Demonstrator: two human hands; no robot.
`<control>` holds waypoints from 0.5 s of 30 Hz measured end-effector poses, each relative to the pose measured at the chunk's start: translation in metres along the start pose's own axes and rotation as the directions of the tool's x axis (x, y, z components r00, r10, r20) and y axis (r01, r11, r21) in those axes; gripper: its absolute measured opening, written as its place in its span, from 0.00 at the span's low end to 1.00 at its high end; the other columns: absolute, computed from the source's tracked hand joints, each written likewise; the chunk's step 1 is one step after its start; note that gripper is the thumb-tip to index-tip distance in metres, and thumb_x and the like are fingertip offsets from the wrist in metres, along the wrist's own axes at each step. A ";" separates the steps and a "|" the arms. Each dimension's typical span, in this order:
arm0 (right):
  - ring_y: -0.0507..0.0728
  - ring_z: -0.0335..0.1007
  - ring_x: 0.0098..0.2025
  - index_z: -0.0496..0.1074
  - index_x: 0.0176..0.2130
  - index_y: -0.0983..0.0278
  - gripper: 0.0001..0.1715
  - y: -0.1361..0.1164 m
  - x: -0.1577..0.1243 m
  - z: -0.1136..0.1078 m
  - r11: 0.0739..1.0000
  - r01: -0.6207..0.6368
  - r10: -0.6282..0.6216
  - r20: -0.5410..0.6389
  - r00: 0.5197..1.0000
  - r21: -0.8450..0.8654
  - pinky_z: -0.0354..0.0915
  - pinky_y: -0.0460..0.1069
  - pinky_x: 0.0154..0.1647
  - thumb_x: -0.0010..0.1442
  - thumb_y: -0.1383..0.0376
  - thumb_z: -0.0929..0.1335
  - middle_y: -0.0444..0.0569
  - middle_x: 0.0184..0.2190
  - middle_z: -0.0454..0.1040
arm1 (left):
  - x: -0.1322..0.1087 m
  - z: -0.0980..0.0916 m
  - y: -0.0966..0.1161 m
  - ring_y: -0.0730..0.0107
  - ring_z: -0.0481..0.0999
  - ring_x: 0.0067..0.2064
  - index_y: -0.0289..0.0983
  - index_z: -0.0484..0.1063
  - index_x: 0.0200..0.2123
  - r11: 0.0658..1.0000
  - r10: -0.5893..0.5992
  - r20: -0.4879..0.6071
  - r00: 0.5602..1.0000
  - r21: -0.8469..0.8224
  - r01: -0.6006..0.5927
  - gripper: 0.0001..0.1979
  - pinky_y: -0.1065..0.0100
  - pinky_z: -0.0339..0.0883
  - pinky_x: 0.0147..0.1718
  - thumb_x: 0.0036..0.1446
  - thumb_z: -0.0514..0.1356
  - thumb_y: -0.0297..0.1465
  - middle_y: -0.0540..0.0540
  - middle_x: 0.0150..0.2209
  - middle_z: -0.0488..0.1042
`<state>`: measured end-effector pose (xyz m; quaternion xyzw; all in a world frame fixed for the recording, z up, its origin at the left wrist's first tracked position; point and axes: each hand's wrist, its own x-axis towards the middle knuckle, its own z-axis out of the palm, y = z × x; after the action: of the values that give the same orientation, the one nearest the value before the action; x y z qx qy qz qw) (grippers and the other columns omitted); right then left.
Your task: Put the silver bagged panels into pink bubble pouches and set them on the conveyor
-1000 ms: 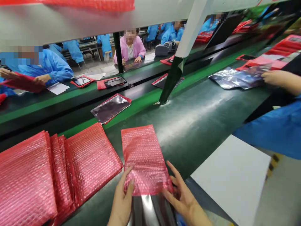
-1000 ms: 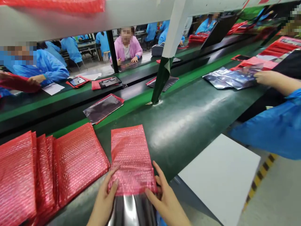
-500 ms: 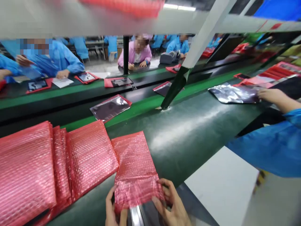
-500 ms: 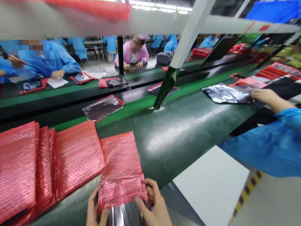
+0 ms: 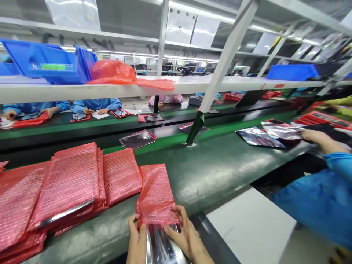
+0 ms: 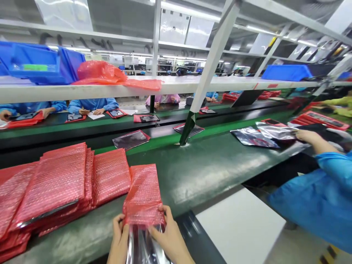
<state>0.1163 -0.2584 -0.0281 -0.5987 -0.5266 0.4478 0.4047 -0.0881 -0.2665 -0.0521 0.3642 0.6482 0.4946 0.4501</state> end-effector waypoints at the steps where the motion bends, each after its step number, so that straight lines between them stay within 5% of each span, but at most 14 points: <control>1: 0.62 0.82 0.42 0.67 0.57 0.56 0.31 0.000 -0.003 0.001 1.000 -0.010 0.010 0.005 1.000 -0.023 0.72 0.53 0.49 0.60 0.52 0.76 0.46 0.42 0.85 | -0.001 -0.004 0.001 0.53 0.79 0.58 0.41 0.60 0.55 1.000 -0.002 0.038 0.999 0.025 0.001 0.32 0.55 0.68 0.62 0.65 0.51 0.61 0.37 0.55 0.78; 8: 0.59 0.73 0.27 0.72 0.43 0.57 0.22 0.005 -0.014 0.008 0.996 0.036 -0.044 -0.105 0.993 -0.078 0.65 0.49 0.32 0.66 0.42 0.70 0.40 0.24 0.75 | -0.004 -0.033 0.008 0.53 0.78 0.61 0.42 0.60 0.54 0.989 0.010 0.136 0.991 0.144 -0.030 0.30 0.56 0.68 0.62 0.62 0.52 0.60 0.37 0.59 0.75; 15: 0.59 0.66 0.23 0.67 0.50 0.57 0.28 0.010 -0.025 0.007 0.999 -0.030 0.021 -0.196 0.980 -0.043 0.59 0.50 0.29 0.70 0.38 0.63 0.38 0.21 0.70 | -0.023 -0.035 0.024 0.51 0.84 0.40 0.44 0.61 0.50 0.937 0.115 0.171 0.978 0.308 -0.164 0.14 0.56 0.71 0.45 0.73 0.47 0.46 0.43 0.41 0.81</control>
<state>0.1109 -0.2844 -0.0367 -0.6555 -0.4867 0.3799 0.4349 -0.1128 -0.2930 -0.0197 0.5139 0.6565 0.3846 0.3962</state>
